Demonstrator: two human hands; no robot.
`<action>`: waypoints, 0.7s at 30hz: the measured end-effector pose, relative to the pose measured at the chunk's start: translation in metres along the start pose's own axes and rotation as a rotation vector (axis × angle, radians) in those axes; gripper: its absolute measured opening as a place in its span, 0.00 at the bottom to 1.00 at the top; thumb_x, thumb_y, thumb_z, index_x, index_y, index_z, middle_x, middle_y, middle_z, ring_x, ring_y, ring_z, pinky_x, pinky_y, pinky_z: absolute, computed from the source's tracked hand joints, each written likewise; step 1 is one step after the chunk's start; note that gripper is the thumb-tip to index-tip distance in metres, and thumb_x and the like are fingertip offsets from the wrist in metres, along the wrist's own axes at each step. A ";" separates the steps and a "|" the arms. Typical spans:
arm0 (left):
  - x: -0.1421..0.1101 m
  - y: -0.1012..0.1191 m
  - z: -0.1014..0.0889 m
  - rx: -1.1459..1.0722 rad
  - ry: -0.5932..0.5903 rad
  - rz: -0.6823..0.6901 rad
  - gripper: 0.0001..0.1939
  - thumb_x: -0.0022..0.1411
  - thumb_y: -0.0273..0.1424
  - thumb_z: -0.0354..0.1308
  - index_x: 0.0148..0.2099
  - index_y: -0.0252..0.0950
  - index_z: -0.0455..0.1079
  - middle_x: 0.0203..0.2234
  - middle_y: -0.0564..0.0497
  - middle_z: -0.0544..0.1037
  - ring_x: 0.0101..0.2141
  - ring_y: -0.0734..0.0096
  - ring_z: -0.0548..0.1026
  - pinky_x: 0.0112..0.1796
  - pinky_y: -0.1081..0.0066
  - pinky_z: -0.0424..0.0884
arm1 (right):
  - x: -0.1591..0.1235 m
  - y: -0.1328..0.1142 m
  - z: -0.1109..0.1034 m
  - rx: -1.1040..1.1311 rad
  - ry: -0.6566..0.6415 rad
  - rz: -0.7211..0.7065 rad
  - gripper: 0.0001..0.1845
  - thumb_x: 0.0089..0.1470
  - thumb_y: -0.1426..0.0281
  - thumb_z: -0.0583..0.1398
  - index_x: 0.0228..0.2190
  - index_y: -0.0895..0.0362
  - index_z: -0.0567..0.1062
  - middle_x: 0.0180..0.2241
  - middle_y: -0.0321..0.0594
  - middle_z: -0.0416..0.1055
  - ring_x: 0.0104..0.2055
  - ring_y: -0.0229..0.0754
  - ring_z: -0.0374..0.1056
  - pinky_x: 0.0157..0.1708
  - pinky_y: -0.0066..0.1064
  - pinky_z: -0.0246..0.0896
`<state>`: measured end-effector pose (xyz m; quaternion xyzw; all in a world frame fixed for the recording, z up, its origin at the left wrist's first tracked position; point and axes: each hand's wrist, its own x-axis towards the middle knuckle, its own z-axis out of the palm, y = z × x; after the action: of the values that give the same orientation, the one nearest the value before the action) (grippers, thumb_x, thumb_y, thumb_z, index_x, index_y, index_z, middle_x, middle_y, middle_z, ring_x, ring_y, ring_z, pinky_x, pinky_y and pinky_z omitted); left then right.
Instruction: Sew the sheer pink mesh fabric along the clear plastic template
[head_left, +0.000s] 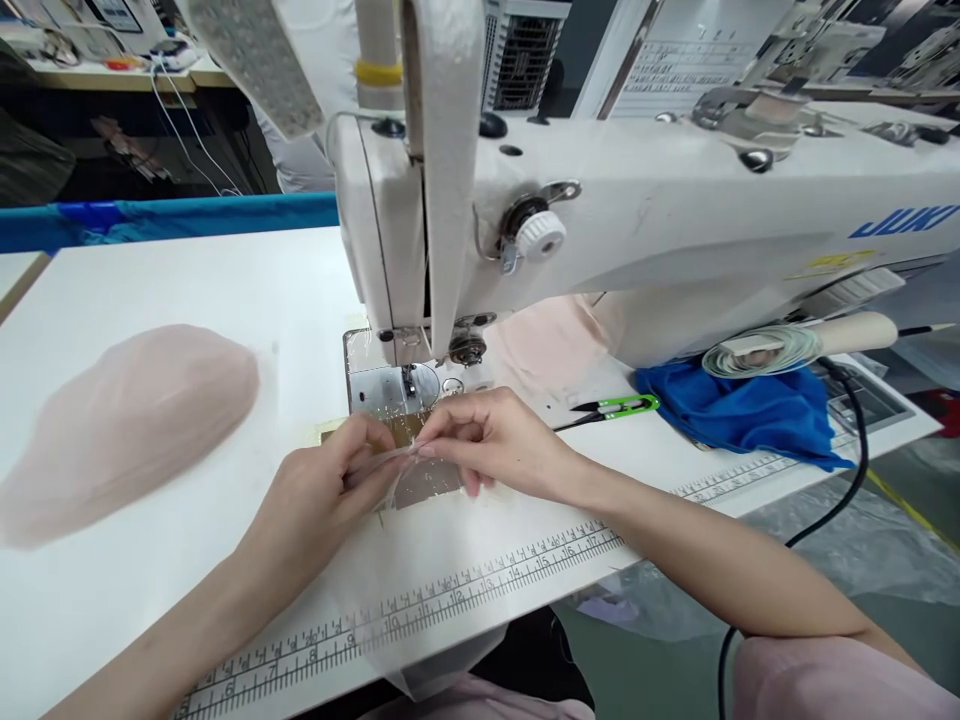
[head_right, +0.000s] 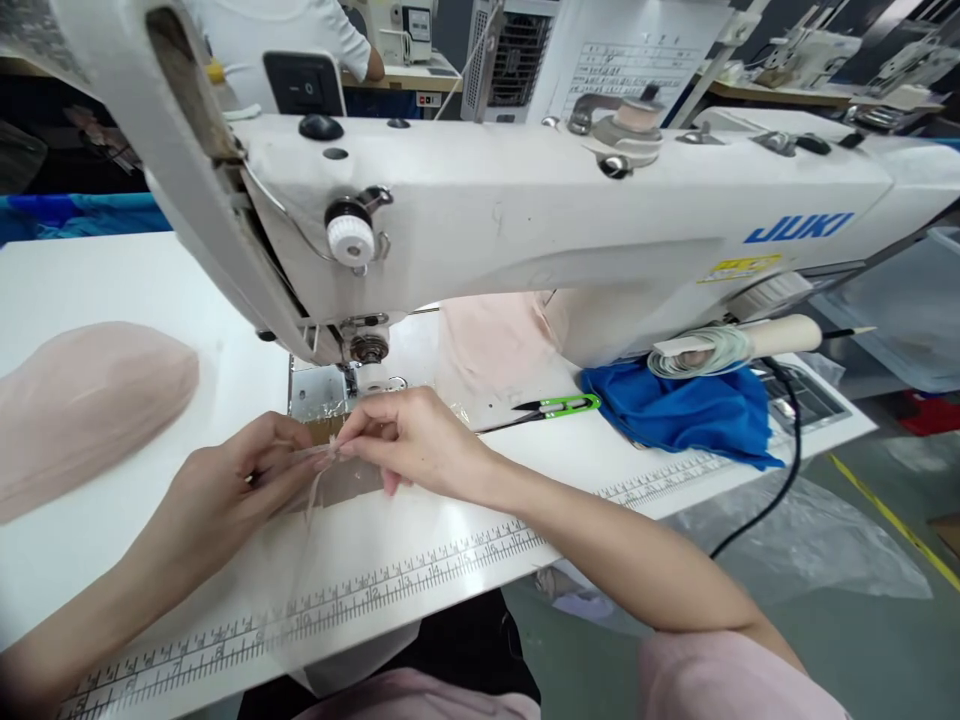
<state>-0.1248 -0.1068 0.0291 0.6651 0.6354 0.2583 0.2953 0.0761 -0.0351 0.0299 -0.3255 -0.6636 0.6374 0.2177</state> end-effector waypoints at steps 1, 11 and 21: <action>0.000 0.000 0.001 0.019 -0.013 0.020 0.12 0.64 0.43 0.54 0.36 0.41 0.68 0.13 0.63 0.64 0.16 0.77 0.58 0.20 0.76 0.56 | 0.000 0.001 0.001 0.000 0.002 -0.012 0.06 0.56 0.68 0.64 0.31 0.58 0.77 0.24 0.30 0.73 0.19 0.30 0.69 0.19 0.22 0.66; 0.001 -0.001 0.003 -0.020 -0.015 0.100 0.14 0.67 0.39 0.50 0.42 0.40 0.75 0.16 0.60 0.71 0.18 0.77 0.65 0.21 0.77 0.61 | 0.001 0.009 0.006 -0.316 0.138 -0.277 0.03 0.57 0.70 0.62 0.34 0.58 0.75 0.24 0.30 0.71 0.25 0.30 0.66 0.28 0.23 0.64; 0.002 0.001 0.003 -0.026 -0.003 0.066 0.15 0.66 0.40 0.50 0.41 0.40 0.76 0.21 0.56 0.77 0.20 0.75 0.69 0.23 0.76 0.64 | 0.000 0.006 0.006 -0.321 0.109 -0.258 0.02 0.57 0.71 0.61 0.34 0.56 0.73 0.23 0.28 0.70 0.24 0.30 0.66 0.28 0.24 0.64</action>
<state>-0.1219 -0.1048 0.0273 0.6822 0.6093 0.2752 0.2960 0.0728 -0.0401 0.0232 -0.3023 -0.7799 0.4719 0.2786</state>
